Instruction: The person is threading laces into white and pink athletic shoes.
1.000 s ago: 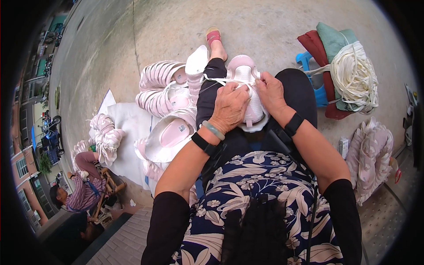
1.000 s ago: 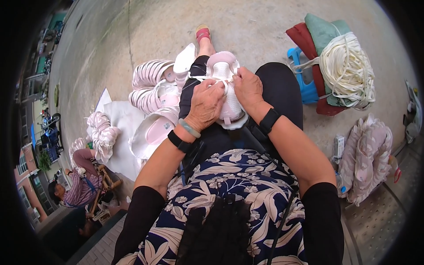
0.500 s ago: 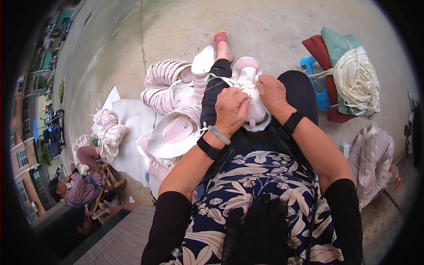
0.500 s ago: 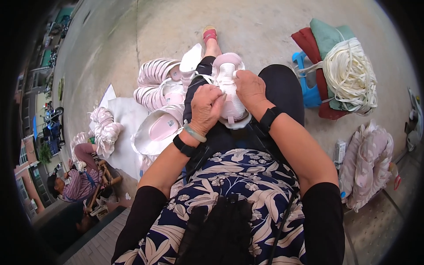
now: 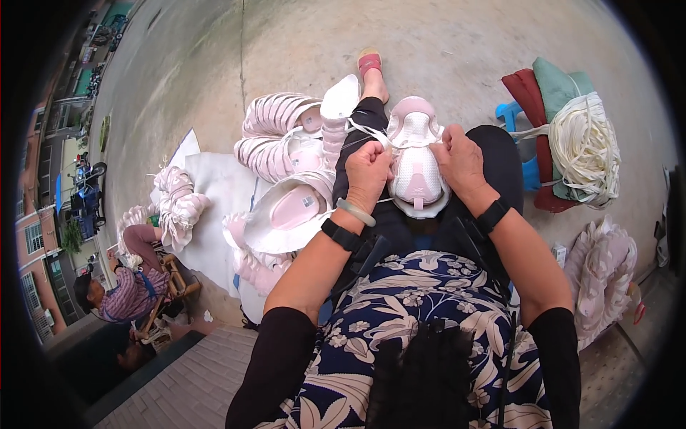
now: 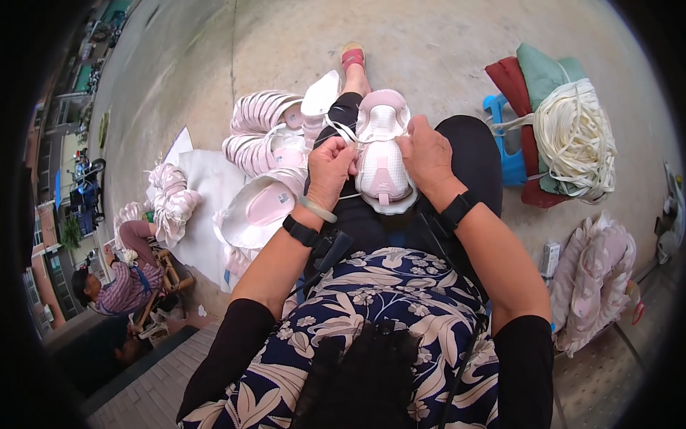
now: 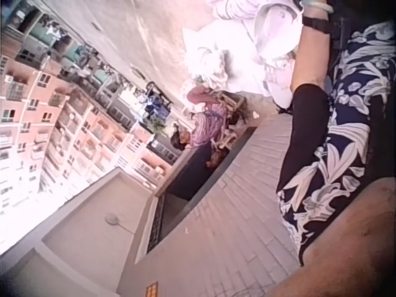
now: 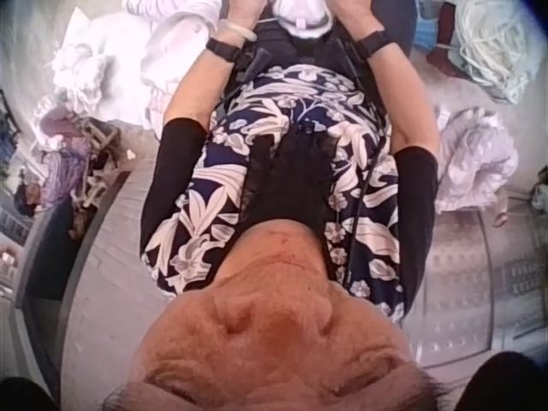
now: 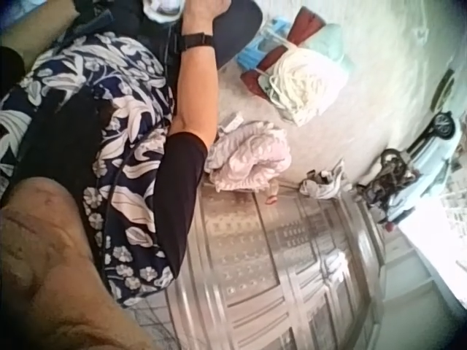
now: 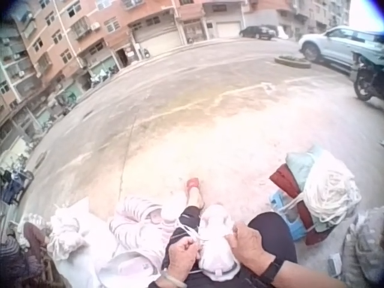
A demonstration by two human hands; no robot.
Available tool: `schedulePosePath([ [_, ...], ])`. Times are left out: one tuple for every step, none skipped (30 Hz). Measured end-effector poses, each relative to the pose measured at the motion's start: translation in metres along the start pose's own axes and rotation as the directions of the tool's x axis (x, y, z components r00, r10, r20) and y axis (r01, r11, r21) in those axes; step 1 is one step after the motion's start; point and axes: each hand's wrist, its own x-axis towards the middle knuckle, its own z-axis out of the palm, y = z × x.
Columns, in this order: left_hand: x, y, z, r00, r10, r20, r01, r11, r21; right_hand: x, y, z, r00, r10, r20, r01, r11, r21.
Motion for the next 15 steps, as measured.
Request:
schedulePosePath([
  [0.000,-0.004,-0.001,0.998,0.058,-0.007,-0.057,0.994,0.094,-0.001,0.000,0.000,0.999,-0.044,-0.029,0.045,0.998,0.040],
  [0.001,-0.006,-0.001,0.998,0.056,-0.009,-0.055,0.994,0.092,-0.003,0.000,0.000,0.995,-0.085,-0.060,0.090,0.993,0.080],
  [0.001,-0.007,-0.002,0.999,0.048,-0.012,-0.047,0.998,0.049,-0.004,0.001,0.001,0.995,-0.085,-0.057,0.089,0.993,0.078],
  [0.001,-0.009,-0.002,0.999,0.039,-0.015,-0.039,0.999,0.006,-0.006,0.002,0.002,0.962,-0.250,-0.109,0.257,0.965,0.050],
  [0.002,-0.009,-0.001,0.999,0.038,-0.017,-0.038,0.999,0.005,-0.007,0.000,0.001,0.899,-0.410,-0.156,0.417,0.909,0.015],
  [0.004,-0.008,0.000,0.999,0.038,-0.021,-0.038,0.999,-0.016,-0.007,-0.003,-0.001,0.899,-0.410,-0.154,0.417,0.909,0.016],
  [0.005,-0.007,0.002,0.999,0.037,-0.026,-0.038,0.999,-0.038,-0.007,-0.006,-0.003,0.838,-0.535,-0.108,0.535,0.844,-0.037],
  [0.007,-0.009,0.002,0.999,0.036,-0.028,-0.037,0.999,-0.038,-0.008,-0.009,-0.005,0.760,-0.647,-0.055,0.643,0.762,-0.082],
  [0.010,-0.010,0.002,0.998,0.067,-0.020,-0.067,0.998,-0.010,-0.009,-0.007,-0.003,0.744,-0.668,-0.001,0.666,0.742,-0.083],
  [0.013,-0.011,0.002,0.995,0.098,-0.010,-0.098,0.995,0.017,-0.010,-0.009,-0.004,0.744,-0.668,0.000,0.666,0.741,-0.082],
  [0.015,-0.011,0.003,0.995,0.097,-0.010,-0.097,0.995,0.018,-0.010,-0.010,-0.004,0.745,-0.666,0.041,0.666,0.739,-0.102],
  [0.017,-0.012,0.005,0.990,0.134,-0.038,-0.131,0.989,0.073,-0.011,-0.011,-0.005,0.746,-0.661,0.082,0.666,0.736,-0.121],
  [0.019,-0.012,0.007,0.983,0.171,-0.062,-0.162,0.978,0.129,-0.010,-0.010,-0.003,0.746,-0.660,0.082,0.665,0.737,-0.120],
  [0.021,-0.013,0.007,0.983,0.170,-0.062,-0.161,0.978,0.130,-0.009,-0.009,-0.001,0.753,-0.656,0.058,0.657,0.741,-0.141],
  [0.023,-0.015,0.007,0.978,0.196,-0.072,-0.179,0.965,0.192,-0.008,-0.008,0.001,0.758,-0.651,0.033,0.647,0.745,-0.161],
])
